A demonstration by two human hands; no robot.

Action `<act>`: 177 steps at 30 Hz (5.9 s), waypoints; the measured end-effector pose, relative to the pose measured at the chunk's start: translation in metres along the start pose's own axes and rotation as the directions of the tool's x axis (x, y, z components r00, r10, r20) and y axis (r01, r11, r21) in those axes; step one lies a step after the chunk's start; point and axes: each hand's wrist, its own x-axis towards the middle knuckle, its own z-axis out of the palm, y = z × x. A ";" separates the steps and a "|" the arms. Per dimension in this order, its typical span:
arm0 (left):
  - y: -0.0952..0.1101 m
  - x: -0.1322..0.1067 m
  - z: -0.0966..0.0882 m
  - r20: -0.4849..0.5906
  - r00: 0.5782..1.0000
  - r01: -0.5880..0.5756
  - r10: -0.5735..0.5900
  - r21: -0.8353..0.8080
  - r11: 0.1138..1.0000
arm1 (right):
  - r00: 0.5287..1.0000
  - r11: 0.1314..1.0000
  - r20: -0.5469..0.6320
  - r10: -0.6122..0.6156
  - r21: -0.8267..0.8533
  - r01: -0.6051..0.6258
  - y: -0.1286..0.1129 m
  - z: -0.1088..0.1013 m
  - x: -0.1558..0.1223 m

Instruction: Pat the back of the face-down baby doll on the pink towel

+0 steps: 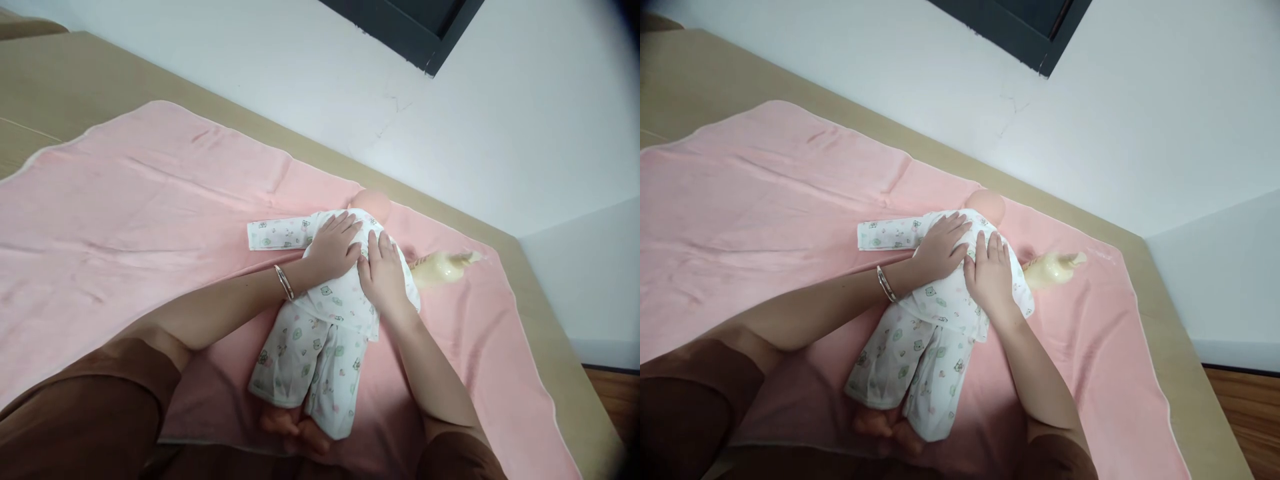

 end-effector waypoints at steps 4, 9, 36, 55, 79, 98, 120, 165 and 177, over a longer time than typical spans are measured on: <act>-0.002 0.002 0.001 0.004 1.000 -0.018 0.018 -0.010 1.000 | 0.997 0.991 0.003 -0.073 0.115 0.072 0.019 0.008 0.009; 0.001 0.001 -0.002 -0.091 0.990 -0.105 0.110 0.063 0.992 | 0.997 0.996 -0.012 -0.079 0.028 0.080 0.013 0.002 0.007; -0.002 0.001 0.000 -0.015 1.000 -0.017 0.016 -0.042 0.999 | 0.998 0.981 -0.053 0.044 0.193 -0.033 0.007 0.011 0.003; -0.001 0.005 -0.001 0.090 0.996 0.027 -0.022 -0.063 0.998 | 1.000 0.967 0.003 0.017 0.253 -0.017 0.023 0.011 0.009; -0.002 0.002 -0.002 -0.076 0.993 -0.087 0.089 0.031 0.996 | 0.999 0.993 -0.041 0.011 0.119 -0.006 0.014 0.005 0.003; -0.010 0.007 0.001 0.026 0.997 -0.068 0.071 -0.076 0.995 | 0.999 0.993 -0.036 0.017 0.114 -0.013 0.012 0.005 0.002; 0.000 0.003 -0.007 0.064 0.997 0.048 -0.047 -0.002 0.999 | 0.997 0.985 -0.065 0.048 0.169 -0.037 0.010 0.012 0.000; -0.019 0.001 0.008 0.027 0.999 0.038 -0.032 -0.252 0.967 | 0.998 0.977 -0.007 -0.066 0.204 0.066 -0.009 0.007 -0.001; -0.018 0.009 0.003 0.095 0.995 0.039 -0.029 -0.103 0.994 | 0.870 0.960 0.408 -0.277 0.149 0.236 0.003 -0.095 -0.052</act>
